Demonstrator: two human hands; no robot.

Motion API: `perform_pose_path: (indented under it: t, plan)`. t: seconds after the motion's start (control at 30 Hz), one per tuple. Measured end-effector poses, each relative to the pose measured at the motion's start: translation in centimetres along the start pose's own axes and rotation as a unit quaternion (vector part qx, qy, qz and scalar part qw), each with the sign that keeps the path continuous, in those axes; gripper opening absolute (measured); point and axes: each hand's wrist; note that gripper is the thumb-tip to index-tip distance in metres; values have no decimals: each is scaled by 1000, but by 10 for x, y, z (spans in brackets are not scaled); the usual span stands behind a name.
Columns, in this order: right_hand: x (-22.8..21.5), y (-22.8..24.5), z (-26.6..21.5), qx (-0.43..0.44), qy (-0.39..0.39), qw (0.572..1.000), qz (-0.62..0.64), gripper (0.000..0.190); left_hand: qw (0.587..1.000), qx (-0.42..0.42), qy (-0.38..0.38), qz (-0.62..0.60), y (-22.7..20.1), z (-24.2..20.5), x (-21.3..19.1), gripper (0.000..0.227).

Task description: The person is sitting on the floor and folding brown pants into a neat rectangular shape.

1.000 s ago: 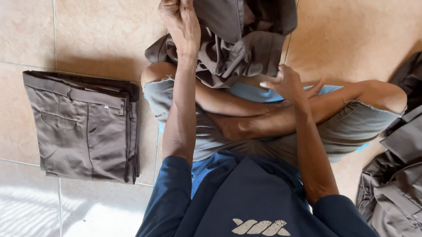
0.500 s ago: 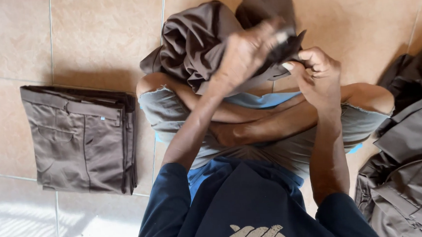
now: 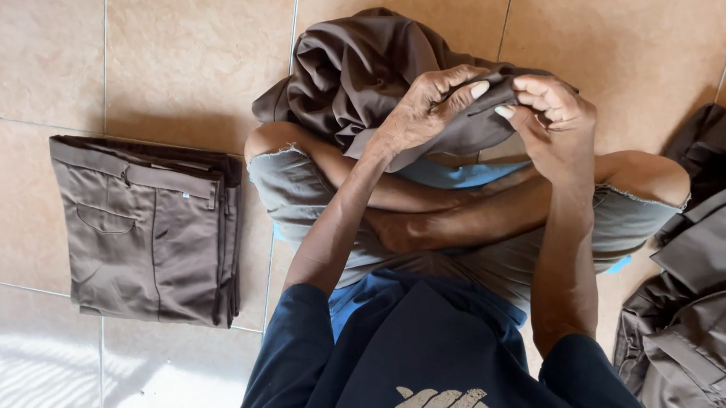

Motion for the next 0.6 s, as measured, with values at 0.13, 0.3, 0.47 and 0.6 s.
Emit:
perform_pose_path:
  t: [0.13,0.3,0.47,0.6]
  plan:
    - [5,8,6,-6,4,1000,-3,24,1000,-9,1,6,-26,0,11,28]
    - [46,61,13,-19,-189,954,-233,35,960,0,-84,268,1,10,3,23]
    - [170,-18,-11,249,-269,915,-166,10,821,190,-122,525,43,38,34,24]
    - [261,-39,6,-12,48,995,-88,94,780,228,-68,579,82,53,107,36]
Point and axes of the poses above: each hand's wrist, its own z-axis towards the middle knuckle, its own x-axis out of the palm, y = z × x, and after that the axes turned 7 degrees about -z, right-handed
